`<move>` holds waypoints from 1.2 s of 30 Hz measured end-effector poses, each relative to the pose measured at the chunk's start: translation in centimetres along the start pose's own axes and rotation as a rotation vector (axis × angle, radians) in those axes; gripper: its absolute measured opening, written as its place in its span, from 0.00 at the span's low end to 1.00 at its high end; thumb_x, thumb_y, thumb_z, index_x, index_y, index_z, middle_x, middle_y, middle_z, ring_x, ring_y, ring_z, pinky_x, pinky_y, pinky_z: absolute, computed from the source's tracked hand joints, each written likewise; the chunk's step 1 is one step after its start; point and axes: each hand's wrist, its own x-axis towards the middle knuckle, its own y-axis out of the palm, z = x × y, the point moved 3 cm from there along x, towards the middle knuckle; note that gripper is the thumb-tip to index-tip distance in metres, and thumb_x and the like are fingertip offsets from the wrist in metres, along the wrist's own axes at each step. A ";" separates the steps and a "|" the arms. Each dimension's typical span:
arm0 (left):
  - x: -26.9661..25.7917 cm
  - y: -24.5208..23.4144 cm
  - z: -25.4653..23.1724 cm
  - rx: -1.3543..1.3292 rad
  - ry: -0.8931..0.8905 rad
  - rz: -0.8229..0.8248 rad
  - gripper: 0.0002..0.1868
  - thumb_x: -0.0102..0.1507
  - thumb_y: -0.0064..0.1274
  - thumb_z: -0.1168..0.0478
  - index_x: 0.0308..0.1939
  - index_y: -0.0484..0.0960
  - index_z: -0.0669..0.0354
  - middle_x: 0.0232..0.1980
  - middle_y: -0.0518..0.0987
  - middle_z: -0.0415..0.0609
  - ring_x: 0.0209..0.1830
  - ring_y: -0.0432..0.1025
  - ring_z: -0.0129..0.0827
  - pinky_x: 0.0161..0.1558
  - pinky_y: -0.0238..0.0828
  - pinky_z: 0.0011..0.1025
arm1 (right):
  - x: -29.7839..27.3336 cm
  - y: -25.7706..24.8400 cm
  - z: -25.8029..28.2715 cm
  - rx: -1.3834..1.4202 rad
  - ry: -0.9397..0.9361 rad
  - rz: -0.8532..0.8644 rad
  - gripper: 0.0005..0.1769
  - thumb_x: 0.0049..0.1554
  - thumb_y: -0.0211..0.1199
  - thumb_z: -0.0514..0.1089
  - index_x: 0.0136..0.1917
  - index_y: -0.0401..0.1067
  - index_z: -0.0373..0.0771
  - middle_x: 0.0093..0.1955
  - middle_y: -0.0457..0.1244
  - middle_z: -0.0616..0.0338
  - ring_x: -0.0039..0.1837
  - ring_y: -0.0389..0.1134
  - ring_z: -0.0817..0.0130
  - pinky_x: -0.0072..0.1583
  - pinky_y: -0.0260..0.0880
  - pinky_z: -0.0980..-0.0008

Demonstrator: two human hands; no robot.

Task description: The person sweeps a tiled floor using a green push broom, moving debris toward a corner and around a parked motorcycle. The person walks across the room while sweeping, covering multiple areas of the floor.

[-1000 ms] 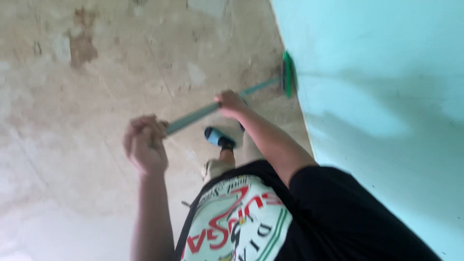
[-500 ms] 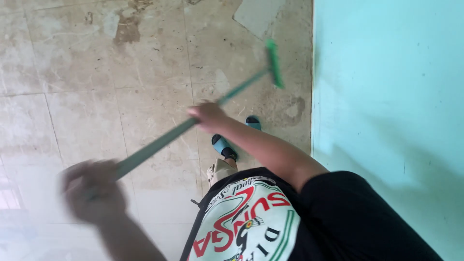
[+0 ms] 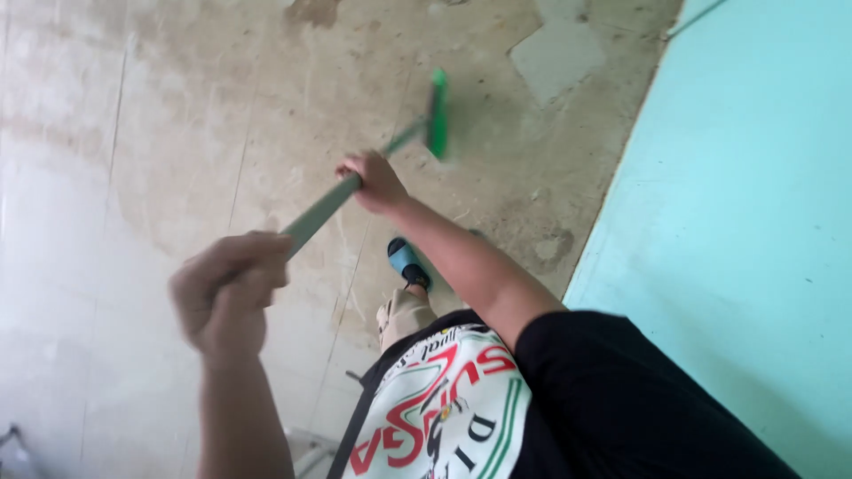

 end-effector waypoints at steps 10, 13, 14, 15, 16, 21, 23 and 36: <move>-4.1 -5.9 6.2 -0.246 0.192 -0.128 0.21 0.52 0.37 0.66 0.41 0.78 0.78 0.14 0.63 0.49 0.16 0.66 0.38 0.36 0.76 0.45 | -5.1 -3.5 -1.4 -0.347 -0.192 0.207 0.15 0.50 0.59 0.36 0.50 0.74 0.50 0.45 0.66 0.59 0.55 0.69 0.54 0.64 0.64 0.51; -3.5 -2.2 13.7 -0.413 -0.127 -0.218 0.22 0.53 0.39 0.70 0.44 0.83 0.76 0.26 0.76 0.60 0.24 0.73 0.38 0.34 0.74 0.38 | -10.2 -7.8 -7.8 -0.408 -0.017 0.187 0.12 0.55 0.57 0.38 0.50 0.77 0.45 0.45 0.70 0.56 0.52 0.72 0.52 0.66 0.66 0.51; -2.8 0.4 14.8 -0.468 -0.214 -0.180 0.21 0.54 0.40 0.70 0.45 0.82 0.79 0.26 0.75 0.58 0.26 0.72 0.37 0.36 0.73 0.37 | -11.6 -9.1 -10.3 -0.485 0.054 0.186 0.13 0.52 0.59 0.38 0.50 0.77 0.47 0.46 0.70 0.56 0.53 0.72 0.52 0.64 0.67 0.52; -2.1 3.2 16.1 -0.526 -0.296 -0.138 0.20 0.56 0.42 0.70 0.46 0.81 0.81 0.26 0.75 0.57 0.27 0.72 0.35 0.38 0.73 0.36 | -12.9 -10.8 -13.1 -0.565 0.124 0.182 0.14 0.50 0.60 0.38 0.50 0.77 0.48 0.46 0.71 0.56 0.54 0.72 0.51 0.63 0.68 0.52; -1.4 5.1 16.9 -0.536 -0.294 -0.132 0.20 0.56 0.42 0.70 0.46 0.81 0.81 0.26 0.75 0.57 0.27 0.72 0.35 0.38 0.73 0.36 | -13.8 -11.8 -14.8 -0.575 0.128 0.176 0.14 0.50 0.60 0.38 0.50 0.77 0.48 0.46 0.71 0.56 0.54 0.72 0.51 0.63 0.68 0.52; 4.8 9.2 18.6 -0.564 -0.278 0.112 0.18 0.57 0.43 0.69 0.44 0.83 0.79 0.20 0.66 0.47 0.24 0.63 0.27 0.38 0.67 0.30 | -11.8 -14.3 -21.2 -0.403 0.368 0.086 0.17 0.53 0.60 0.36 0.56 0.77 0.44 0.52 0.71 0.53 0.59 0.71 0.51 0.65 0.67 0.52; 8.3 7.4 17.3 -0.502 -0.272 0.151 0.17 0.58 0.44 0.70 0.45 0.84 0.76 0.21 0.66 0.49 0.23 0.62 0.28 0.34 0.65 0.29 | -7.8 -13.1 -19.0 -0.379 0.371 0.034 0.15 0.53 0.59 0.36 0.53 0.78 0.45 0.49 0.71 0.54 0.57 0.72 0.51 0.64 0.68 0.53; 18.6 -6.1 -0.2 0.139 0.192 0.265 0.11 0.58 0.40 0.74 0.38 0.80 0.70 0.24 0.72 0.46 0.24 0.69 0.31 0.32 0.66 0.25 | 24.2 0.8 3.8 -0.224 -0.120 0.097 0.07 0.59 0.63 0.52 0.44 0.78 0.50 0.45 0.67 0.63 0.56 0.68 0.59 0.64 0.55 0.52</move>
